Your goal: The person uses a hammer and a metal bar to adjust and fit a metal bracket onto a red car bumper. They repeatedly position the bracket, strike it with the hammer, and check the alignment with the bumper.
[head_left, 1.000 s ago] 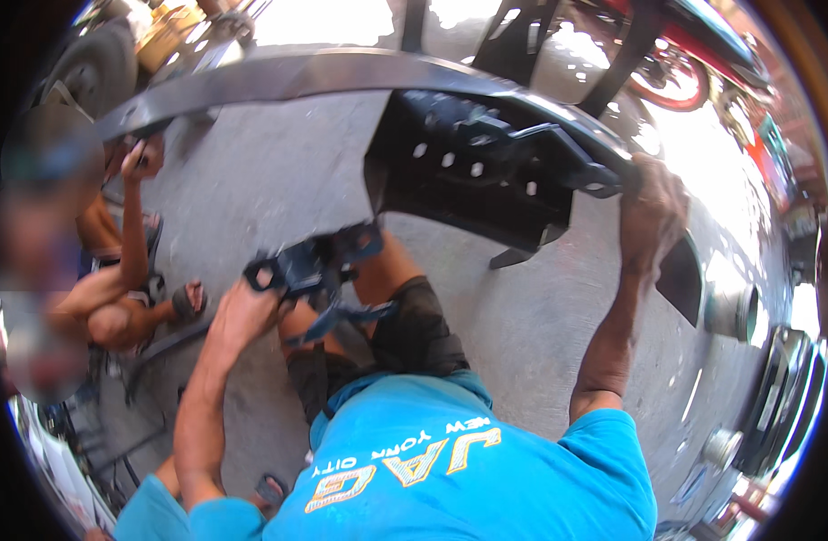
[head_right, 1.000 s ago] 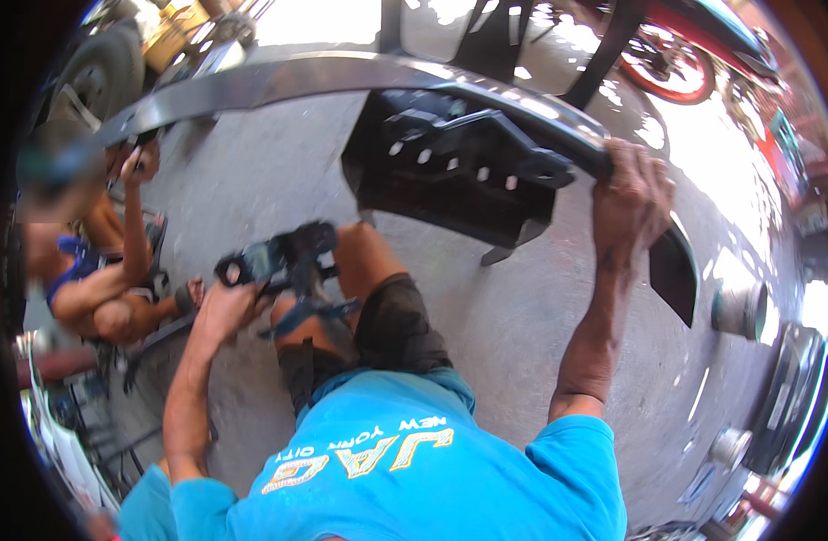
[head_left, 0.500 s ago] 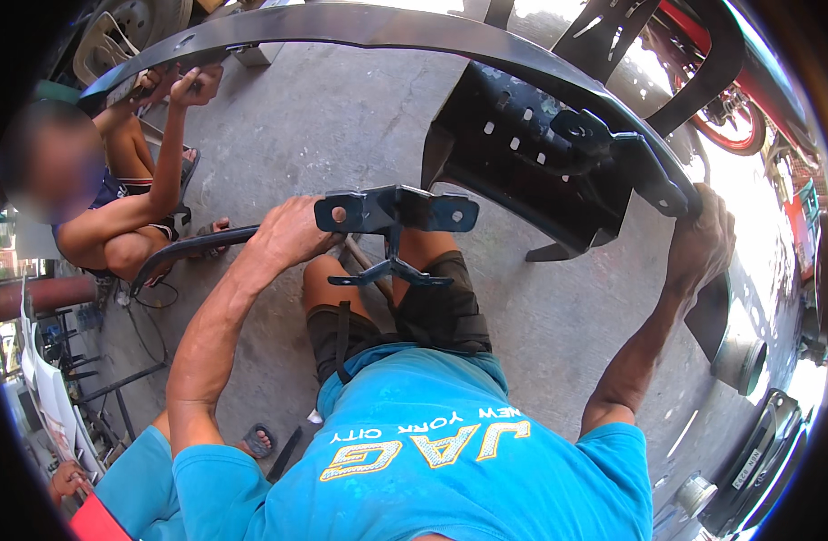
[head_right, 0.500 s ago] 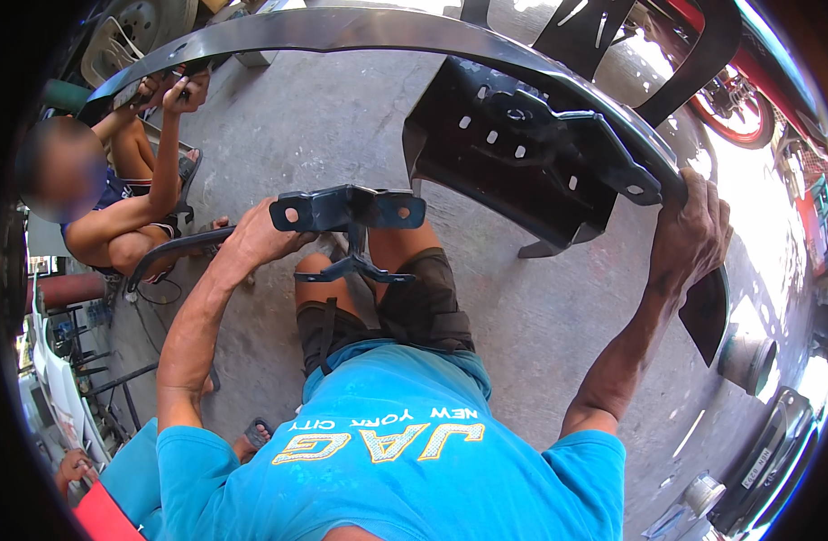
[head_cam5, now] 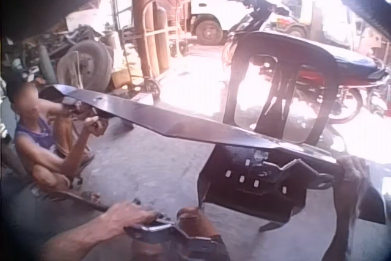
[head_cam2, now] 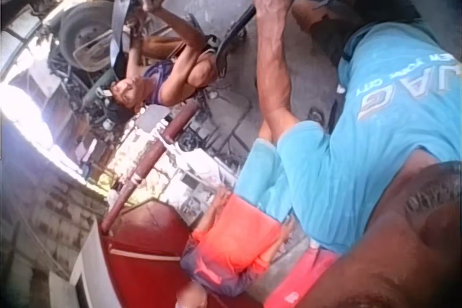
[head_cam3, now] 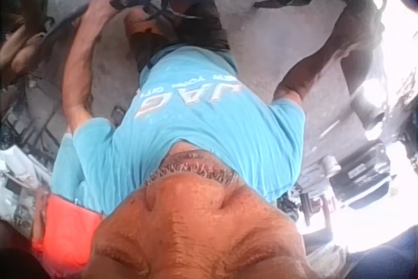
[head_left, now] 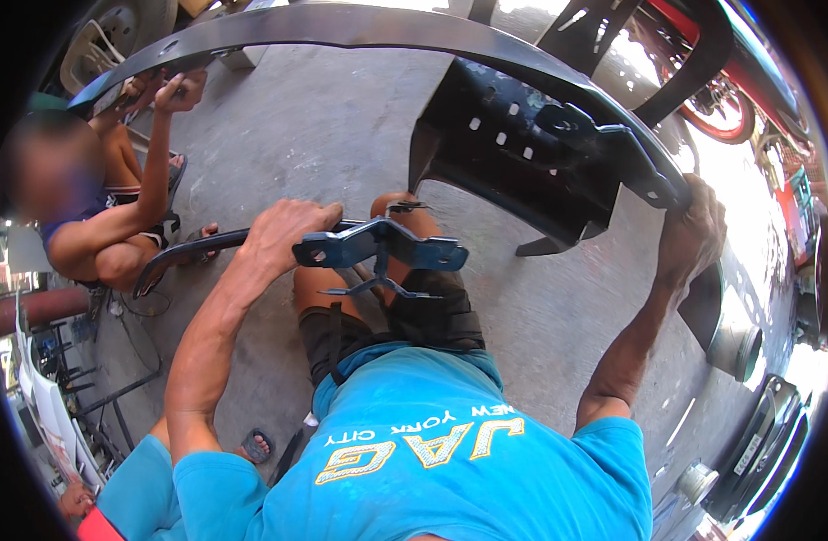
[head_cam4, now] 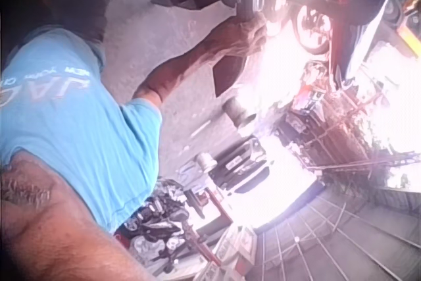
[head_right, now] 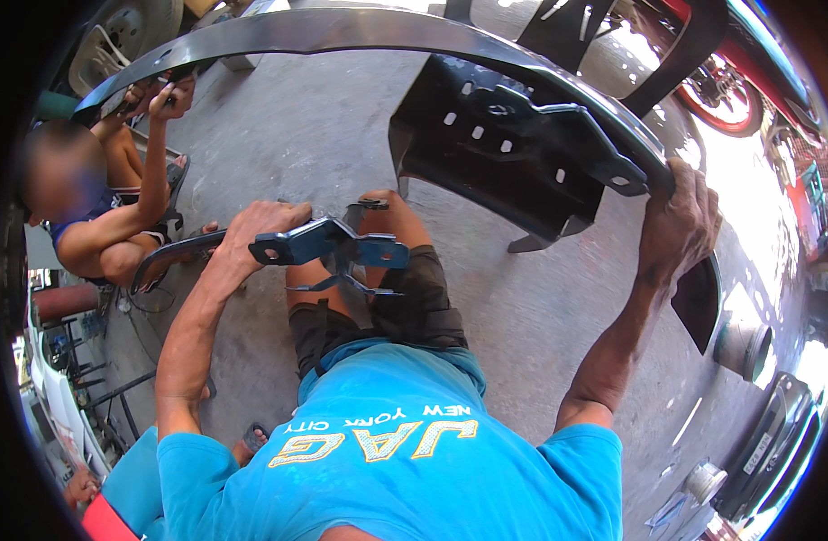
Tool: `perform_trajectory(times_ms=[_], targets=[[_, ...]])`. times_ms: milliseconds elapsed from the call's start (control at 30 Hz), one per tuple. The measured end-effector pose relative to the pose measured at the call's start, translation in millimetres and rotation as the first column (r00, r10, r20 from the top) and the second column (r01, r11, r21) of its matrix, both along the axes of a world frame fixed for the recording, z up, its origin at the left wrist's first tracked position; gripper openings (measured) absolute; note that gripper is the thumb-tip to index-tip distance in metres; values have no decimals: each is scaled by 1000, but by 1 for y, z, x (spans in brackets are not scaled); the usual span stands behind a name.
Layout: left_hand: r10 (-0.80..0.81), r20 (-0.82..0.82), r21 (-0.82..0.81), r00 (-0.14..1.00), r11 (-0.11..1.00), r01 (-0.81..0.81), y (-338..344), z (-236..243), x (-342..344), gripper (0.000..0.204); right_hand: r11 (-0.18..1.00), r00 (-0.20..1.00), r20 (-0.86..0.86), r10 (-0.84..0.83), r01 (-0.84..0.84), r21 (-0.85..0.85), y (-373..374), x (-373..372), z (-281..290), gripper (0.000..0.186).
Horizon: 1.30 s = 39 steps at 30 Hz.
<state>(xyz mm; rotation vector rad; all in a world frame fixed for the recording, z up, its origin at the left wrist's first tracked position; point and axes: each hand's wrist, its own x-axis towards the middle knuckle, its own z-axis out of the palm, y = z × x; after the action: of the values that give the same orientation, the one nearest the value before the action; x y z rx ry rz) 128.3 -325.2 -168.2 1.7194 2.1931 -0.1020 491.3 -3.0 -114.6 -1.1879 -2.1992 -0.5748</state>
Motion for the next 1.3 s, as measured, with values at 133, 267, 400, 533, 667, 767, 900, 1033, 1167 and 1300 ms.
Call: perform_trajectory(times_ms=[133, 267, 400, 533, 667, 767, 900, 1033, 1167, 1300], targets=[[18, 5, -7, 1000, 1000, -18, -2, 2, 0, 21, 999, 998, -47, 41, -39, 32, 1, -5, -3, 27], [47, 43, 13, 998, 999, -48, 1, 3, 1, 25, 998, 998, -52, 34, -31, 52, -1, -6, -3, 29], [51, 48, 11, 998, 999, -51, 3, 1, -1, 26, 997, 996, -67, 54, -51, 49, -3, -5, -2, 30], [-12, 45, 73, 999, 997, 8, 1, -7, -8, 23, 994, 995, -64, 80, -75, 78, -2, -5, -2, 33], [-36, 21, 131, 999, 991, 33, 3, -7, -5, 18, 995, 996, -57, 71, -66, 78, -3, -5, -2, 34], [-16, 28, 129, 999, 992, 12, 1, -1, 0, 25, 995, 996, -53, 68, -64, 76, -3, -4, -3, 34], [97, 58, 25, 994, 995, -99, 2, 0, 6, 35, 996, 997, -49, 64, -60, 71, -3, -3, -3, 35], [12, 39, 177, 999, 984, -19, -5, -6, 8, 31, 995, 997, -53, 62, -57, 79, -3, -4, -4, 34], [93, 107, 112, 990, 988, -105, -8, -12, 6, 28, 998, 998, -48, 37, -35, 52, -8, -6, -3, 33], [115, 96, 73, 989, 990, -122, -7, -19, 1, 25, 998, 998, -46, 35, -32, 56, -2, -2, -8, 31]])
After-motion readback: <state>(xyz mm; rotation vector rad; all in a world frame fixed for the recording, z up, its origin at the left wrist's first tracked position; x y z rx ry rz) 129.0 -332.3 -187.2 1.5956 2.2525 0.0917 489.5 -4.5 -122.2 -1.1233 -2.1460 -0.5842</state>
